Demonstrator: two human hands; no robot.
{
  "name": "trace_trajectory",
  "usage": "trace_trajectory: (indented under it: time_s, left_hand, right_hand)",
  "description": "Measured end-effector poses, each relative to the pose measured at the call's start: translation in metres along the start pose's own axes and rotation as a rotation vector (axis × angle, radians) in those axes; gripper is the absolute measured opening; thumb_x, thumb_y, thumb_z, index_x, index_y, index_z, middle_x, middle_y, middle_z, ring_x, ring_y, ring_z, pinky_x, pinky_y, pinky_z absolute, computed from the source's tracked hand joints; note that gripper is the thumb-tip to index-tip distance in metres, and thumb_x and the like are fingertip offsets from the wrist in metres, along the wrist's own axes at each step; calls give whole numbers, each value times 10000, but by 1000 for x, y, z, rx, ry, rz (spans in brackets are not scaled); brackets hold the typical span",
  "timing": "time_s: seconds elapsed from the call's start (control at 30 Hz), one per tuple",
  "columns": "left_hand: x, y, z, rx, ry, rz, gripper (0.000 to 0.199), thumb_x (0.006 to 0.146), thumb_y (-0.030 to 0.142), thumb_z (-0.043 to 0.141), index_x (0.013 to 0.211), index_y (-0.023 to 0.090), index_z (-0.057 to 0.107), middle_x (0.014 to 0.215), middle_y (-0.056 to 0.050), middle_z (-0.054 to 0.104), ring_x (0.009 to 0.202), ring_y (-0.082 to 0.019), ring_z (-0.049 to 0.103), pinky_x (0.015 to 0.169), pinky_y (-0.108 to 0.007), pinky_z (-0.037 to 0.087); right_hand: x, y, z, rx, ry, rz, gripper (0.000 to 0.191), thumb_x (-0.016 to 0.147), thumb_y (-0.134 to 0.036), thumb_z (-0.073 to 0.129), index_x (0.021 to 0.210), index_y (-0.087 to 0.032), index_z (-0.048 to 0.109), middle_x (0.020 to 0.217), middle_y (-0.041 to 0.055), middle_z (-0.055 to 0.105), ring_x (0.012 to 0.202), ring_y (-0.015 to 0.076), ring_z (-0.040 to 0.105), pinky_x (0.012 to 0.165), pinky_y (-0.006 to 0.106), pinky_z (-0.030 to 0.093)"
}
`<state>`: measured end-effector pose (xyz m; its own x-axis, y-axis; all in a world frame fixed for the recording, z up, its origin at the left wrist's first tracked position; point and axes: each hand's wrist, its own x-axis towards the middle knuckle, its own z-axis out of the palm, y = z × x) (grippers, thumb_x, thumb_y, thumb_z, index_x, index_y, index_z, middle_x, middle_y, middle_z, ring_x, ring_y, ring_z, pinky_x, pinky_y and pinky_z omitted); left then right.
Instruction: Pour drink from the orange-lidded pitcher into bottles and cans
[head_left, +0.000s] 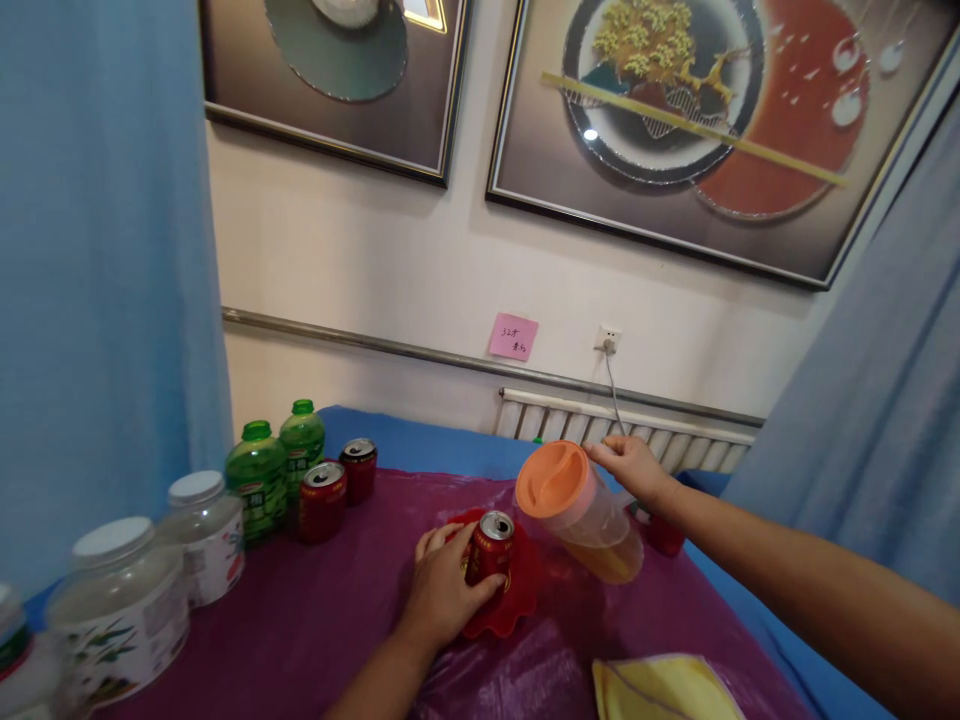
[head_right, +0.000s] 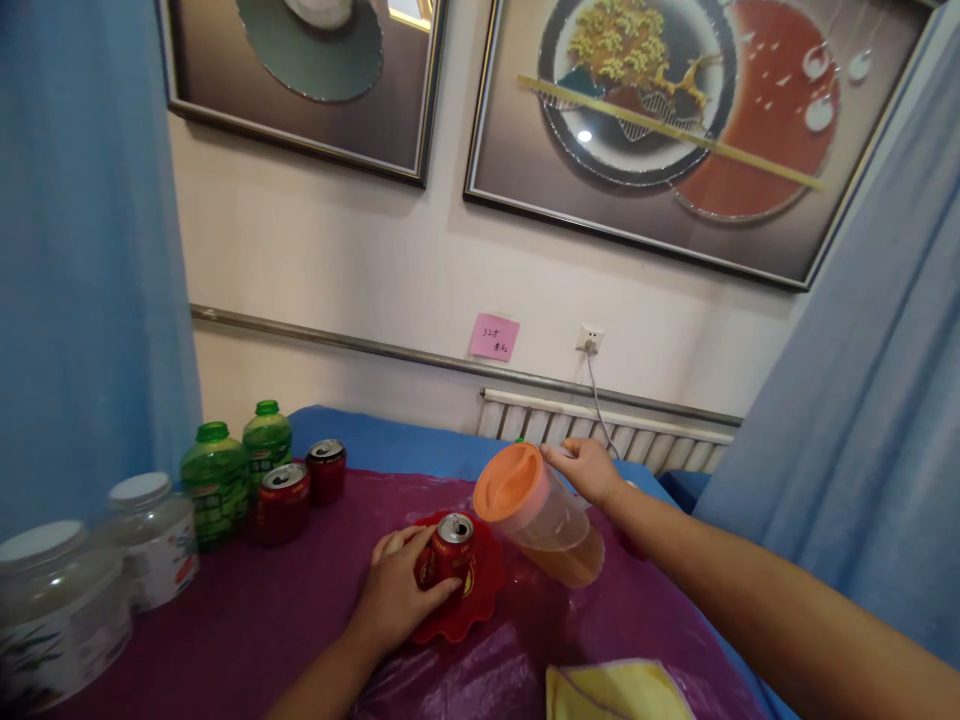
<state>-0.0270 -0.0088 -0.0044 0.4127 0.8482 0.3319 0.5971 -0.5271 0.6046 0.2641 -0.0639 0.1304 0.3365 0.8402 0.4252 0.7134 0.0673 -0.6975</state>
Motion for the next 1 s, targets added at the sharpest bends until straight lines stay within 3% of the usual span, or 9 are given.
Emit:
trace_trajectory:
  time_s: [1.0]
  left_hand:
    - [0, -2, 3, -21, -14, -7, 654, 648, 355, 811, 1276, 272, 647, 1251, -89, 662, 1187, -313, 540, 1082, -462, 332]
  right_hand:
    - [4, 1, 9, -173, -148, -17, 519, 768, -611, 548, 550, -253, 241, 531, -68, 228, 517, 94, 234, 496, 269, 167]
